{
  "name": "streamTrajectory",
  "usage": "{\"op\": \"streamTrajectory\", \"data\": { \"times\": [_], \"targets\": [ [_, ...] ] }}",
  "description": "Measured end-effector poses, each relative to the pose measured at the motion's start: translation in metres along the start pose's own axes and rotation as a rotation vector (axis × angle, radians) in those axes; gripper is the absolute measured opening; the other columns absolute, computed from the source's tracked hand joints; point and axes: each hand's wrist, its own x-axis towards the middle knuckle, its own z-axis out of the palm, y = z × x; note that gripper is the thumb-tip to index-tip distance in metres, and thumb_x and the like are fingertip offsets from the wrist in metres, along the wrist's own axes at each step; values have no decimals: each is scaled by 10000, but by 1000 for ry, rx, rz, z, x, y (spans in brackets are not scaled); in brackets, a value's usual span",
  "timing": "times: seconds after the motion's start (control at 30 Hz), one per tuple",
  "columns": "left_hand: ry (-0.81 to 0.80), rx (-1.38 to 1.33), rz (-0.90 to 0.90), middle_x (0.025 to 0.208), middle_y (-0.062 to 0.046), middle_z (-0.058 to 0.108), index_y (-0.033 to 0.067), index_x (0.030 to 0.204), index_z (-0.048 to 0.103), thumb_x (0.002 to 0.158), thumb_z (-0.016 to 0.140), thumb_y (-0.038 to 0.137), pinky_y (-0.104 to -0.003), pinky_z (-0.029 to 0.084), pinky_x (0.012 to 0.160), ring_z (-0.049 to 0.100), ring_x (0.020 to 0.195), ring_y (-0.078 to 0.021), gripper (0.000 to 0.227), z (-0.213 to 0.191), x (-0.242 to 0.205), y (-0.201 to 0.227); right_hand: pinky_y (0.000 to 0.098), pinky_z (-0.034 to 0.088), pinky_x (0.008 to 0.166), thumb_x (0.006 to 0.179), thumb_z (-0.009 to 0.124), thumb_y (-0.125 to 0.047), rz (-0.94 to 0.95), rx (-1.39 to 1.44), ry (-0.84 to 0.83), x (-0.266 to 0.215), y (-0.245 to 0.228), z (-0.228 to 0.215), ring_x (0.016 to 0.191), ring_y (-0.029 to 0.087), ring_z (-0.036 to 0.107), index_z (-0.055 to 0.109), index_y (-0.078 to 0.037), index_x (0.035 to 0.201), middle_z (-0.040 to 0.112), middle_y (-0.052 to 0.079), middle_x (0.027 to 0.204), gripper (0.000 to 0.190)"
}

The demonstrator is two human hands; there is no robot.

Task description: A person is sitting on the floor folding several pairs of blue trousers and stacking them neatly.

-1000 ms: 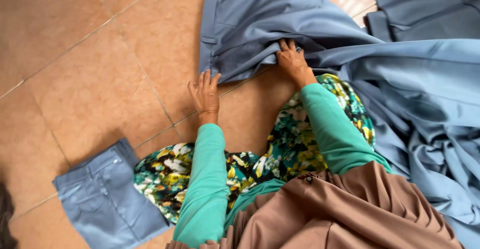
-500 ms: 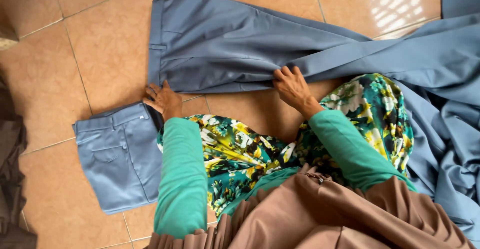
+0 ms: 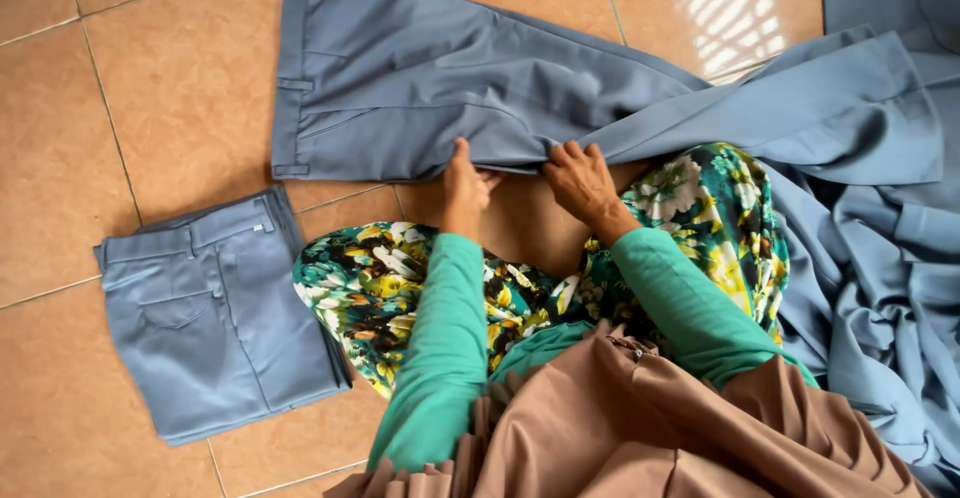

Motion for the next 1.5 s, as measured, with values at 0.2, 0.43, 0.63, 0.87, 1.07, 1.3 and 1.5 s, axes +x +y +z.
{"op": "streamTrajectory", "data": {
  "times": [0.2, 0.43, 0.63, 0.87, 1.07, 1.3, 1.5],
  "targets": [
    [162, -50, 168, 1590, -454, -8, 59, 1623, -15, 995, 647, 493, -789, 230, 1106, 150, 1446, -644, 1011, -61, 35, 111, 424, 402, 786, 828, 678, -187, 61, -93, -188, 4, 36, 5, 957, 226, 516, 700, -236, 871, 551, -16, 960, 69],
    [562, 59, 361, 1308, -470, 494, -16, 1556, 303, 980, 566, 608, -754, 455, 976, 549, 1236, -602, 888, -229, 118, 223, 493, 415, 879, 874, 668, -198, 58, -12, -372, 44, -3, -21, 1087, 258, 509, 634, -320, 1077, 545, -7, 1125, 240],
    [446, -110, 260, 1638, -346, 171, 29, 1618, 184, 958, 680, 484, -821, 194, 1101, 209, 1492, -548, 943, -204, 66, 200, 488, 487, 884, 783, 494, -137, 134, 373, -528, 68, -2, -36, 1219, 306, 515, 674, -334, 1266, 517, 26, 1355, 552],
    [473, -166, 136, 1573, -207, 415, 84, 1527, 418, 870, 747, 423, -652, 326, 1136, 420, 1416, -401, 809, -81, -8, 106, 571, 333, 1056, 774, 689, -95, 123, 114, -360, 81, 72, -9, 1446, 321, 352, 452, -334, 1460, 489, 26, 1501, 765],
    [518, -162, 35, 1552, -147, 478, 143, 1496, 472, 854, 671, 486, -583, 421, 1082, 496, 1377, -364, 755, -96, 12, 100, 636, 200, 1157, 783, 647, -121, 7, -16, -325, 83, 119, 39, 1414, 320, 422, 555, -296, 1443, 682, 16, 1197, 689],
    [298, 52, -107, 1462, -306, 511, 120, 1446, 452, 812, 685, 500, -551, 565, 941, 611, 1259, -452, 775, -92, -12, 101, 688, 181, 1133, 779, 703, -249, 138, -48, -526, 82, 172, 47, 1205, 280, 597, 630, -387, 1390, 727, 9, 1228, 631],
    [72, -93, -202, 1517, -344, 434, 8, 1409, 500, 923, 573, 420, -647, 453, 1085, 418, 1438, -494, 642, -71, -5, 95, 615, 180, 1161, 896, 653, -326, 126, -251, -684, 76, 205, 1, 1076, 174, 645, 772, -368, 981, 753, -177, 973, 152]
  ]
}}
